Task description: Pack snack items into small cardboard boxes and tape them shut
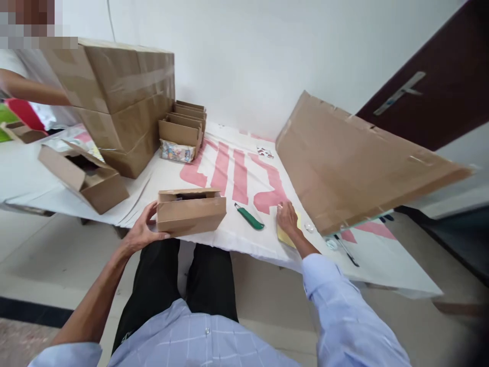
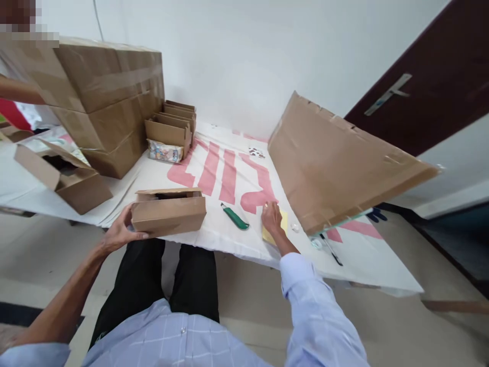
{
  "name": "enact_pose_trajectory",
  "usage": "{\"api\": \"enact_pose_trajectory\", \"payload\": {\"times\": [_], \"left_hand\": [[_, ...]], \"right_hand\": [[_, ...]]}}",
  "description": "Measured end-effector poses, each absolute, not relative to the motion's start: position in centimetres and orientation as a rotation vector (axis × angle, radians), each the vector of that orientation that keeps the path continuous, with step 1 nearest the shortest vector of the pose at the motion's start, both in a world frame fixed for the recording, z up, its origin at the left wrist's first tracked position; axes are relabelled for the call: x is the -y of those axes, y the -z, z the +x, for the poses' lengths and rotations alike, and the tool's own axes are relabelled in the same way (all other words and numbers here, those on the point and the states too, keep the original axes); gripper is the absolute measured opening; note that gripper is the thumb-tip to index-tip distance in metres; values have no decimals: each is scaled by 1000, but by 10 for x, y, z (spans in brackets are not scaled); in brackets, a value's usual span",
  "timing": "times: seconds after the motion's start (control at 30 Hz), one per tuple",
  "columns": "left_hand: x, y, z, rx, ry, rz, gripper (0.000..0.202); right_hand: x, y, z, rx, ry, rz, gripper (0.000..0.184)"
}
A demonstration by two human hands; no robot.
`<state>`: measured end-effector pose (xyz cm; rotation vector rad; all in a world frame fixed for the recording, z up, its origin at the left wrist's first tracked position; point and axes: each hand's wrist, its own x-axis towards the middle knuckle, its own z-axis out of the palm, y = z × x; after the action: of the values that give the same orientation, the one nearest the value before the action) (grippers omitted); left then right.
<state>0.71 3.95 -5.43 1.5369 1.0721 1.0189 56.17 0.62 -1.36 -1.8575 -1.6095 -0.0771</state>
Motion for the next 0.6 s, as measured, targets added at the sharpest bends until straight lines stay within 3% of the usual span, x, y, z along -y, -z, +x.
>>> {"api": "enact_pose_trajectory", "payload": {"times": [0.1, 0.23, 0.3, 0.47, 0.6], "left_hand": [[-41, 44, 2, -1017, -1094, 1537, 120], [-44, 15, -7, -965, -1138, 1644, 81], [-47, 1, -9, -961, -1104, 1701, 69], [-58, -17, -6, -1087, -1026, 1737, 70], [-63, -26, 1, -1172, -970, 1839, 71]], "right_hand": [[-25, 6, 502, 1653, -21, -1718, 39], [-33, -19, 407, 1900, -360, -1243, 38], [-29, -34, 374, 1995, -380, -1084, 37], [-5, -43, 347, 2091, -48, -956, 9], [27, -22, 342, 2257, 256, -933, 20]]}}
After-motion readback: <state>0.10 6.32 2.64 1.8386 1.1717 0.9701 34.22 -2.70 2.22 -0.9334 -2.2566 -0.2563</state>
